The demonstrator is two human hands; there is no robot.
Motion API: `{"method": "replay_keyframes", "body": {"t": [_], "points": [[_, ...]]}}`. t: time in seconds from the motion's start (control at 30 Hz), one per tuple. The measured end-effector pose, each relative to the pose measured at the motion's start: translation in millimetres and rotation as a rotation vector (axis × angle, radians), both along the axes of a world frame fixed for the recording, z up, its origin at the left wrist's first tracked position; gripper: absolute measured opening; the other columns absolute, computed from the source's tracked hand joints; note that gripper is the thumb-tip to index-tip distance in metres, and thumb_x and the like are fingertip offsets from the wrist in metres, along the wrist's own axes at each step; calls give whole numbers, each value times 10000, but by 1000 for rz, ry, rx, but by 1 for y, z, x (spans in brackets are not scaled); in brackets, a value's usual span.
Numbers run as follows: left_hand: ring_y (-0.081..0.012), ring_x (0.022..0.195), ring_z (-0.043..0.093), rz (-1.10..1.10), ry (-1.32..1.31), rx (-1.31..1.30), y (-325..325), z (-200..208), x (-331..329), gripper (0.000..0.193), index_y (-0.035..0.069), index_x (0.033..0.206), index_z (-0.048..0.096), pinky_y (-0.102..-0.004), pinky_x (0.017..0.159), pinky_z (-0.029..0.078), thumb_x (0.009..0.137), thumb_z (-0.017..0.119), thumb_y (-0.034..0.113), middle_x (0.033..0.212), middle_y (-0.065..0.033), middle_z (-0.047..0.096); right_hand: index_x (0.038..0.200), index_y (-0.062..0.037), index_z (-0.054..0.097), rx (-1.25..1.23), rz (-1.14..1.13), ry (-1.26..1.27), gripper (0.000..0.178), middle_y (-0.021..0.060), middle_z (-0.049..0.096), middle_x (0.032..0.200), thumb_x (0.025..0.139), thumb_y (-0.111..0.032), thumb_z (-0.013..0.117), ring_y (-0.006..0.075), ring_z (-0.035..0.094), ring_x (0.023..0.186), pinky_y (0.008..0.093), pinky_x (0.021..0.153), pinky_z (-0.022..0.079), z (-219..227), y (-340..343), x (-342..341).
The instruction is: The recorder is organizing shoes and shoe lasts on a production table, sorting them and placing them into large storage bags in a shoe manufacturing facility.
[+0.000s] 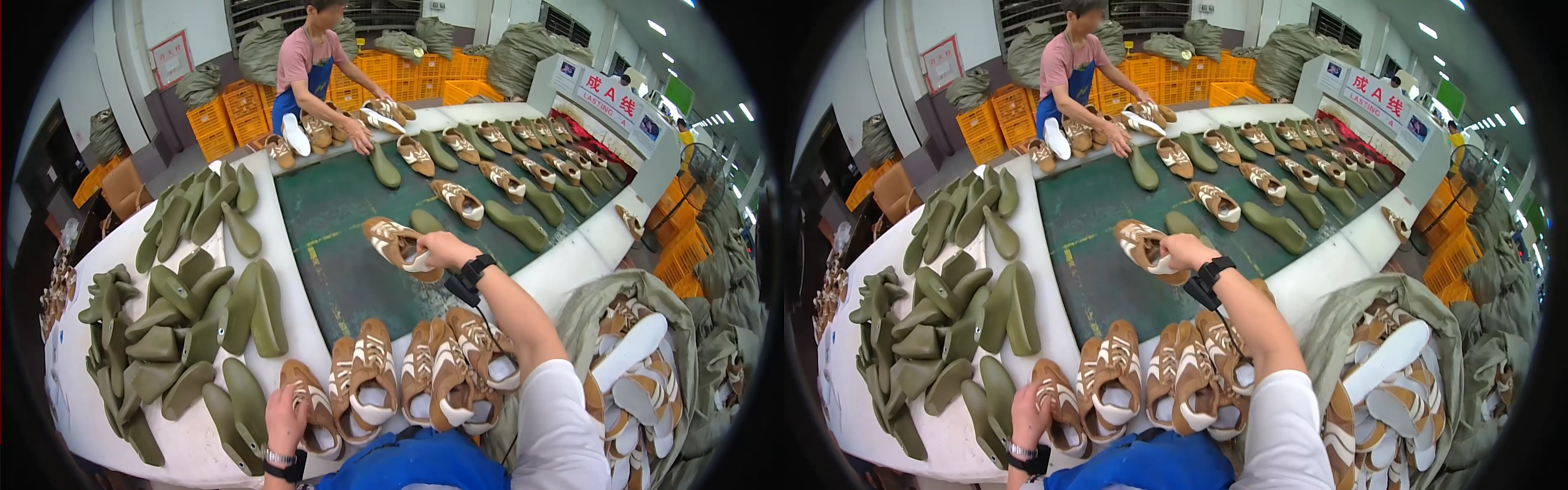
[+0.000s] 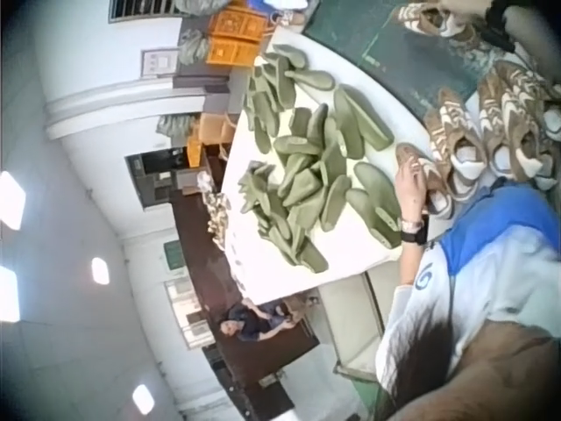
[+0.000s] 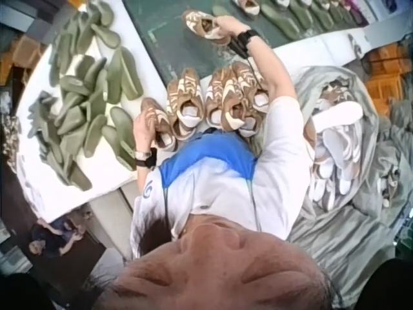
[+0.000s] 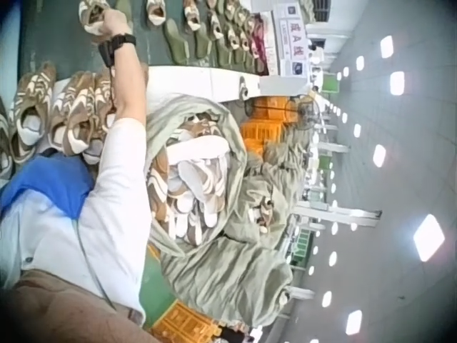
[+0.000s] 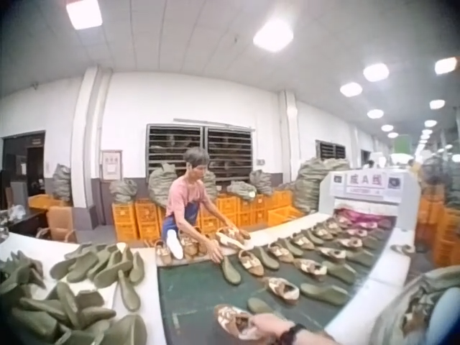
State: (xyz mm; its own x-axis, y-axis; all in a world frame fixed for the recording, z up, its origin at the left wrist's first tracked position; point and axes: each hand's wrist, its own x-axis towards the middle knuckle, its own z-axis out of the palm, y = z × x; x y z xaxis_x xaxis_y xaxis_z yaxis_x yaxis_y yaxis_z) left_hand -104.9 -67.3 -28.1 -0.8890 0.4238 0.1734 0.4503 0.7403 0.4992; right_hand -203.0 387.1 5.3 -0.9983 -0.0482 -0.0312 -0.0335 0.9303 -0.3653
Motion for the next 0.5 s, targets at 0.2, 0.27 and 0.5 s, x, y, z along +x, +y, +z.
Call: {"method": "replay_keyframes", "body": {"t": [0.2, 0.27, 0.5], "points": [[-375, 934, 545, 205, -40, -152, -52, -47, 33, 344, 2, 1023, 571, -426, 842, 433, 710, 666, 110, 966, -203, 593, 911, -69, 627, 2, -329, -23, 177, 186, 626, 975, 736, -86, 601, 333, 595, 943, 414, 806, 475, -104, 33, -62], [-383, 947, 548, 196, -76, -220, -60, -44, 41, 379, -3, 1120, 513, -409, 863, 438, 786, 595, 155, 1002, -214, 592, 911, -85, 630, -96, -487, 148, 246, 166, 604, 954, 673, -23, 608, 341, 583, 949, 402, 807, 472, -137, 31, -70], [-408, 1060, 454, 254, 15, -173, -67, -52, 43, 437, -12, 1052, 534, -458, 925, 385, 640, 668, 49, 1109, -228, 493, 1268, -106, 461, -209, -362, 42, 631, 227, 415, 1303, 664, 51, 553, 383, 472, 1140, 399, 965, 396, -175, 33, -70]]}}
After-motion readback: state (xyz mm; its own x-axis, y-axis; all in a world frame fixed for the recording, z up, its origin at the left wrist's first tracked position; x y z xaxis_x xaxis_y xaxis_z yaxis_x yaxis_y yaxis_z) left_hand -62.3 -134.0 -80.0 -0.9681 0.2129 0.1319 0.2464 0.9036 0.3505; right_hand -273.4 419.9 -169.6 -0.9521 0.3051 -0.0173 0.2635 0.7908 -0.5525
